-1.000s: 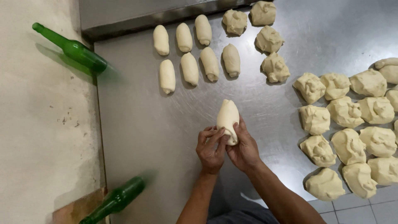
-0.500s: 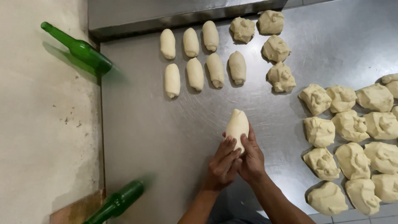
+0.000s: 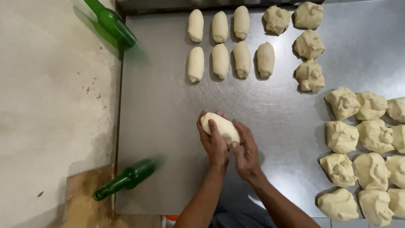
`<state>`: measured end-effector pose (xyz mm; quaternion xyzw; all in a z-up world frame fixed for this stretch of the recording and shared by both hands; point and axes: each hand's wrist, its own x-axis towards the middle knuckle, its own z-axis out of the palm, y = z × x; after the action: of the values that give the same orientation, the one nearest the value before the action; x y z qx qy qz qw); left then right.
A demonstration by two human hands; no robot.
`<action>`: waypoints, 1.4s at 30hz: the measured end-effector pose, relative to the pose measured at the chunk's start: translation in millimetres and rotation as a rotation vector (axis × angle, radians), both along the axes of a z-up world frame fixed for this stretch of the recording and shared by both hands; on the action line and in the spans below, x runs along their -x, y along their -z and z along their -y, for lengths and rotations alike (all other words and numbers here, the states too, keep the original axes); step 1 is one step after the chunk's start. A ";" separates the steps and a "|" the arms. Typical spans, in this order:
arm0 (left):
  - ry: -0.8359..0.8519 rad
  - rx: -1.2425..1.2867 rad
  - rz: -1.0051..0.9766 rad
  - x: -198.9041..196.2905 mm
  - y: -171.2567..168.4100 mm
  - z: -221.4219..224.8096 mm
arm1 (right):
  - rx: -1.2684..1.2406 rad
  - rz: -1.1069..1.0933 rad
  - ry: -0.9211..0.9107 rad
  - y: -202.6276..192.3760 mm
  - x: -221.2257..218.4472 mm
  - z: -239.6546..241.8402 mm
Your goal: Shaping portions of dough into rolls using a glass bottle as a rolling pin on a stainless steel table.
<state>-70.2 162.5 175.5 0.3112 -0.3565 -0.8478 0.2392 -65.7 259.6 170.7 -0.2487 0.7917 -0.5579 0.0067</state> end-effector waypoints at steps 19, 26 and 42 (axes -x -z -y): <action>0.118 -0.060 0.220 -18.9 21.6 1.4 | -0.119 -0.273 0.061 -9.3 8.2 -13.7; 0.370 0.406 0.225 0.9 66.1 -18.9 | 0.475 1.020 0.139 51.4 51.0 -37.2; 0.668 1.345 1.029 -167.5 210.3 62.8 | -0.468 -0.018 0.519 187.3 370.0 -96.1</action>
<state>97.3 99.7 -34.8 0.3266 -0.9103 -0.2428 -0.0763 -435.7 355.7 -16.6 -0.0358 0.9350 -0.3424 -0.0855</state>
